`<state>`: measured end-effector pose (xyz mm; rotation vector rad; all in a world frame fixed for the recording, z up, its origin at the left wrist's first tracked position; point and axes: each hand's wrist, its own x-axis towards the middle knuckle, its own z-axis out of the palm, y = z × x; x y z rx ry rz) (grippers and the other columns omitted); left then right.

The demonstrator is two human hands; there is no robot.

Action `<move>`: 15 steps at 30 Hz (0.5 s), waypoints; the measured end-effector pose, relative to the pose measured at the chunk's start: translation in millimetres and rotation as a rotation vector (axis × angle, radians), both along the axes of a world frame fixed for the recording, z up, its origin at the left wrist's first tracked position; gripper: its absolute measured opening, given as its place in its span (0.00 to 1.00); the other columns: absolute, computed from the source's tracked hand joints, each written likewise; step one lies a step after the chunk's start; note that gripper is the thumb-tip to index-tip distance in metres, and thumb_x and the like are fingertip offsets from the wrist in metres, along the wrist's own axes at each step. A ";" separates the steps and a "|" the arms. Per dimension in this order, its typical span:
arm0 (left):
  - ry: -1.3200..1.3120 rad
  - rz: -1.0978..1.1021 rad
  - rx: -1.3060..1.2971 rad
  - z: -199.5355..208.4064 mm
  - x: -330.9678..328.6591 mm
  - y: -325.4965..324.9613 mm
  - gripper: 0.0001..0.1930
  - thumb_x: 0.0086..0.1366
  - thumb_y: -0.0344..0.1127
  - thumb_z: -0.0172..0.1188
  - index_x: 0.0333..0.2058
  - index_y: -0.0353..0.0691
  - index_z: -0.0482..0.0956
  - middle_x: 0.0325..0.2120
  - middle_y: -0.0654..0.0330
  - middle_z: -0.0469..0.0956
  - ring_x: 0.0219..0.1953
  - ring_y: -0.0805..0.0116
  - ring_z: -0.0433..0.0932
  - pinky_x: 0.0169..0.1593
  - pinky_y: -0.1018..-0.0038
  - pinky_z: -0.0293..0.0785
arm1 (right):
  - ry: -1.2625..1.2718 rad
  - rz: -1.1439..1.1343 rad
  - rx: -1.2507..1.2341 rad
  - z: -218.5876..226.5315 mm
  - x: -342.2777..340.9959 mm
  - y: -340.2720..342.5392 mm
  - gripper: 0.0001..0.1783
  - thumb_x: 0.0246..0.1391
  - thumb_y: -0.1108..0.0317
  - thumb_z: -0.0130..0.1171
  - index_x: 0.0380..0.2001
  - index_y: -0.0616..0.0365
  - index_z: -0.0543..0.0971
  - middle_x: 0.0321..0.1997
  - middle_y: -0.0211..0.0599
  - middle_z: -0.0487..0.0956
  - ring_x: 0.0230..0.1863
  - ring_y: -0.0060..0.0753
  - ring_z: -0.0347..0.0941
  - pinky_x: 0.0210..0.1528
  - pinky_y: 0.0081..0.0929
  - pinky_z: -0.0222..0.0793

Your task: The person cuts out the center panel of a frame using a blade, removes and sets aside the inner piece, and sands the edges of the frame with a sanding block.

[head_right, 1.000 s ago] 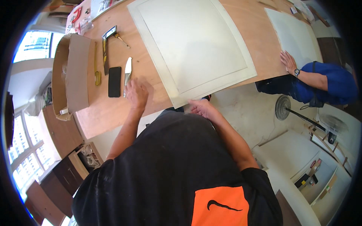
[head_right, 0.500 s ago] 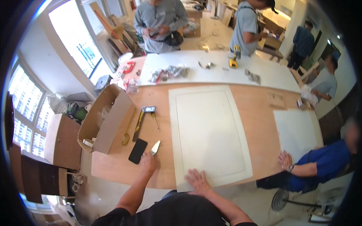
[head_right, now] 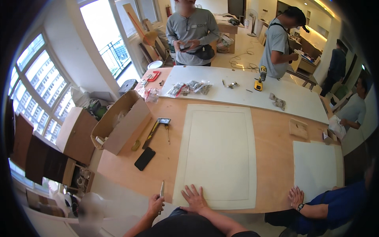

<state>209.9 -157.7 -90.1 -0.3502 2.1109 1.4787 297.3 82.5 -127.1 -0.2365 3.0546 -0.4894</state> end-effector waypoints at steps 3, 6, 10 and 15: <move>-0.118 0.052 0.083 19.4 20.4 0.8 0.10 0.70 0.37 0.58 0.41 0.36 0.76 0.27 0.60 0.76 0.21 0.74 0.74 0.18 0.76 0.70 | -0.011 -0.029 0.014 0.6 0.9 -2.0 0.55 0.51 0.22 0.53 0.74 0.44 0.62 0.81 0.43 0.52 0.81 0.57 0.40 0.72 0.81 0.34; -0.120 0.051 0.144 31.6 37.1 3.2 0.09 0.70 0.36 0.57 0.39 0.36 0.74 0.26 0.60 0.75 0.21 0.74 0.74 0.18 0.75 0.70 | -0.044 -0.037 0.034 4.7 1.7 -4.8 0.57 0.49 0.23 0.56 0.75 0.42 0.59 0.82 0.38 0.48 0.82 0.54 0.36 0.74 0.78 0.31; -0.145 -0.015 0.186 33.4 50.6 6.3 0.09 0.70 0.36 0.58 0.42 0.36 0.74 0.27 0.60 0.76 0.21 0.74 0.74 0.19 0.75 0.71 | -0.054 -0.045 0.030 10.8 2.2 -4.9 0.58 0.48 0.23 0.57 0.76 0.43 0.58 0.82 0.39 0.48 0.82 0.54 0.36 0.74 0.77 0.31; -0.038 -0.078 0.179 27.0 67.0 8.9 0.14 0.70 0.34 0.57 0.51 0.35 0.74 0.29 0.59 0.77 0.21 0.75 0.75 0.20 0.75 0.72 | -0.006 -0.016 0.093 9.4 11.4 -8.8 0.56 0.49 0.22 0.55 0.75 0.42 0.61 0.82 0.41 0.50 0.82 0.55 0.36 0.74 0.77 0.33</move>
